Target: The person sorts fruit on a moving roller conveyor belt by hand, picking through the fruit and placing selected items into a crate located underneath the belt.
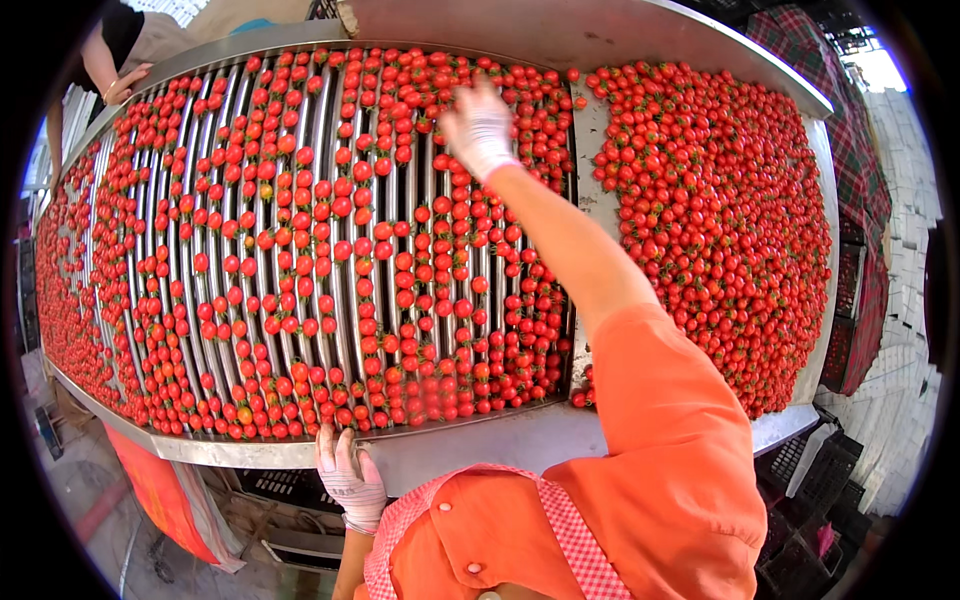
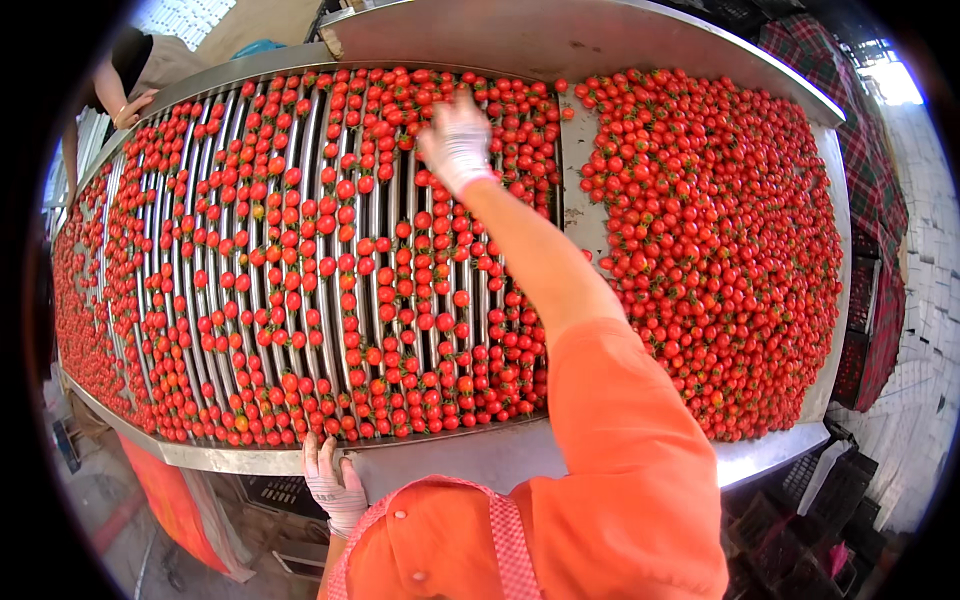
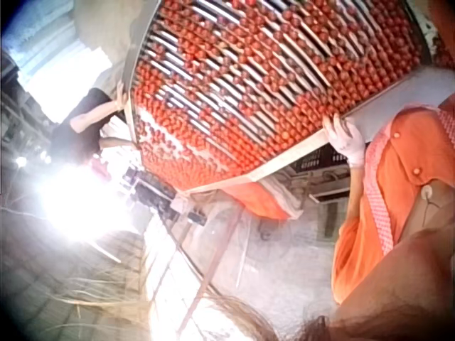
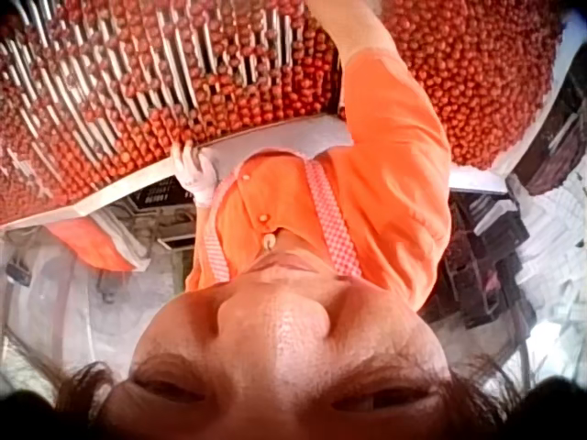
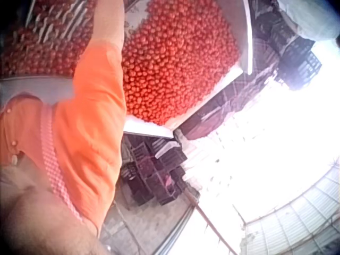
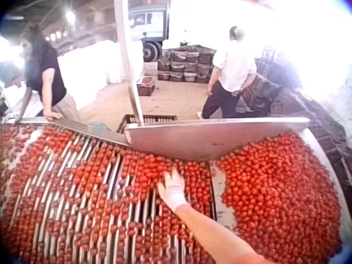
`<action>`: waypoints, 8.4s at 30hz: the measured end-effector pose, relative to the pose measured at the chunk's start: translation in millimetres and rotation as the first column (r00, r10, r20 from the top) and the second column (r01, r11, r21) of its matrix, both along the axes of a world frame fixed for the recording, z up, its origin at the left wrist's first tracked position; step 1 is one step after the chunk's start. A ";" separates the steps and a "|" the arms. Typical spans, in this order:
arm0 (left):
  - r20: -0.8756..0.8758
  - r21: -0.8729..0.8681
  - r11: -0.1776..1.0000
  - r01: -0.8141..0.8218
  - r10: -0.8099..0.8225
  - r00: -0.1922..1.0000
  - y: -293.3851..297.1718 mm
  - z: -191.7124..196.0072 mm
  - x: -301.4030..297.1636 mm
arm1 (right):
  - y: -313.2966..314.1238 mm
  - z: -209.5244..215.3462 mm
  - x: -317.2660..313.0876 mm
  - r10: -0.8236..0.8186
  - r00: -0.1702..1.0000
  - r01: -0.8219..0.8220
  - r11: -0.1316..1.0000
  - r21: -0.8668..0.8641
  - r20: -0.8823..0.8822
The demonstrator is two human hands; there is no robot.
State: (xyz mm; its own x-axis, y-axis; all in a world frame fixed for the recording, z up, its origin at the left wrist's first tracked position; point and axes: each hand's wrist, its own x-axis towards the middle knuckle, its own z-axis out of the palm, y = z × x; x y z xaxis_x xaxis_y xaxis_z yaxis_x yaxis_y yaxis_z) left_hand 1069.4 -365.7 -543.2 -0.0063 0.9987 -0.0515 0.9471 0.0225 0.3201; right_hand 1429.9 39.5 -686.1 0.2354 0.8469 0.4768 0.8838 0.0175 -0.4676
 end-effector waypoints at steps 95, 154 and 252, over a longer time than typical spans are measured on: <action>0.502 -0.680 0.717 0.152 0.608 -0.616 119.2 -106.5 121.5 | -63.6 -82.7 124.0 0.288 0.929 -0.318 0.943 0.102 0.234; 0.190 -0.762 0.596 0.252 0.578 -0.794 54.4 -111.1 159.6 | -274.9 14.1 -32.0 0.396 0.677 -0.713 0.562 -0.419 -0.620; 0.586 -0.794 0.297 -0.530 0.602 -0.542 -206.5 -258.1 -116.9 | -409.0 -113.0 93.0 0.855 0.466 -0.869 0.393 -0.301 -0.228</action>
